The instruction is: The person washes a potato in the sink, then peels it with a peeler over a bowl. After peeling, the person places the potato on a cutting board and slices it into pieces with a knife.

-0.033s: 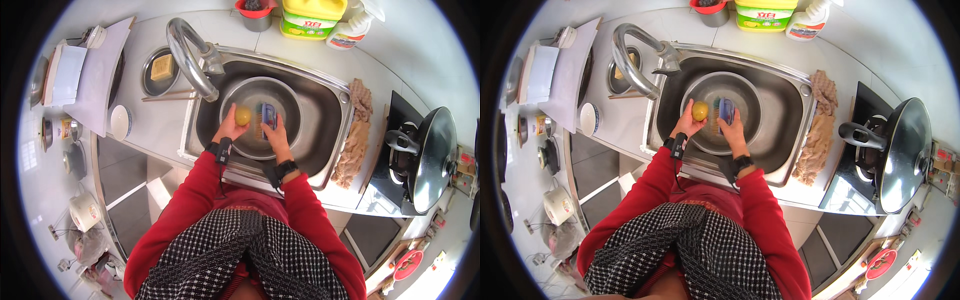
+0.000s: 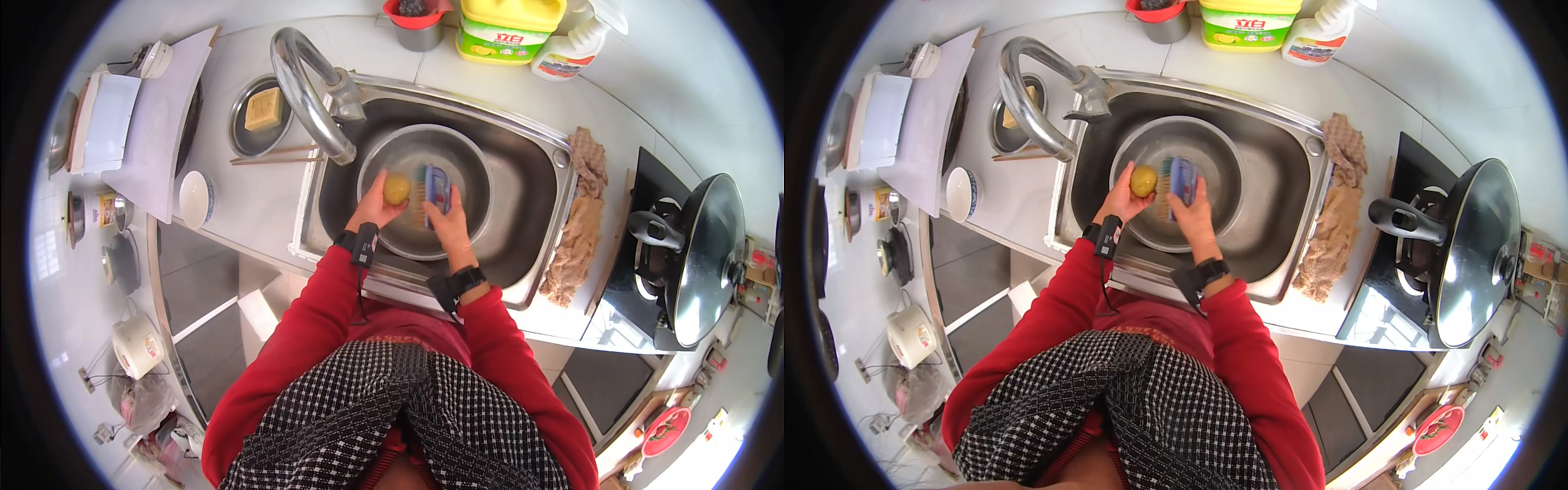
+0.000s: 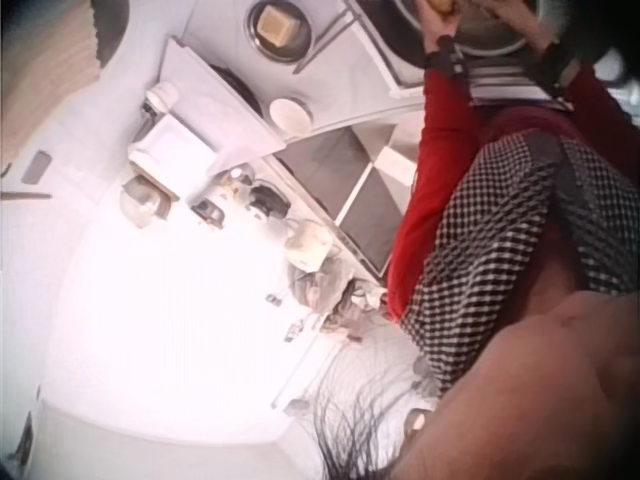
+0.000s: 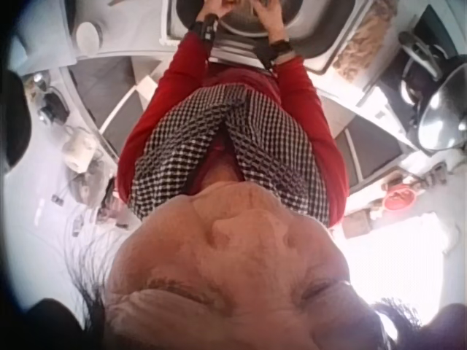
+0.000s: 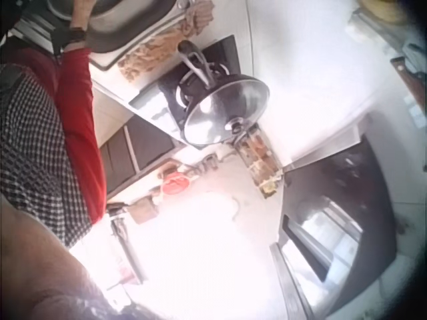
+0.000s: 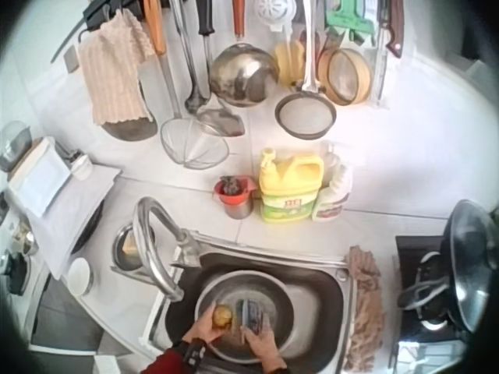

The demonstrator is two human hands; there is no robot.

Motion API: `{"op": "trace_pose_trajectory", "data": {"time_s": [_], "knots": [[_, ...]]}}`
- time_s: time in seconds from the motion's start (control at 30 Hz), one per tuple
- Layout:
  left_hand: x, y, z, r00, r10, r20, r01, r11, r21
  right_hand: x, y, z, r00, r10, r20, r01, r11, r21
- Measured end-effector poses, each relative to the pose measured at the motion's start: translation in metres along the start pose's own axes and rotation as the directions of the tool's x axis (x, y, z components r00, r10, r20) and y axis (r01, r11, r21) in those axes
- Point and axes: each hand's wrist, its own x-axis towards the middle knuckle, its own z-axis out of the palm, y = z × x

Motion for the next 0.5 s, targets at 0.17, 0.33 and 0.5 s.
{"op": "trace_pose_trajectory", "data": {"time_s": [0.17,0.33,0.5], "knots": [[0.007,-0.016,0.008,1.000,-0.003,0.007,0.003,0.999,0.053,-0.004,-0.014,0.019,0.896,-0.407,-0.179,0.357,0.898,-0.256],[-0.018,-0.007,0.014,0.851,-0.265,0.452,0.177,0.957,0.229,0.043,0.003,-0.018,0.992,-0.125,-0.027,0.084,0.796,-0.600],[-0.026,-0.012,0.027,0.990,-0.135,0.038,0.116,0.940,0.321,0.045,0.018,-0.007,0.974,0.189,0.125,-0.029,0.652,-0.758]]}}
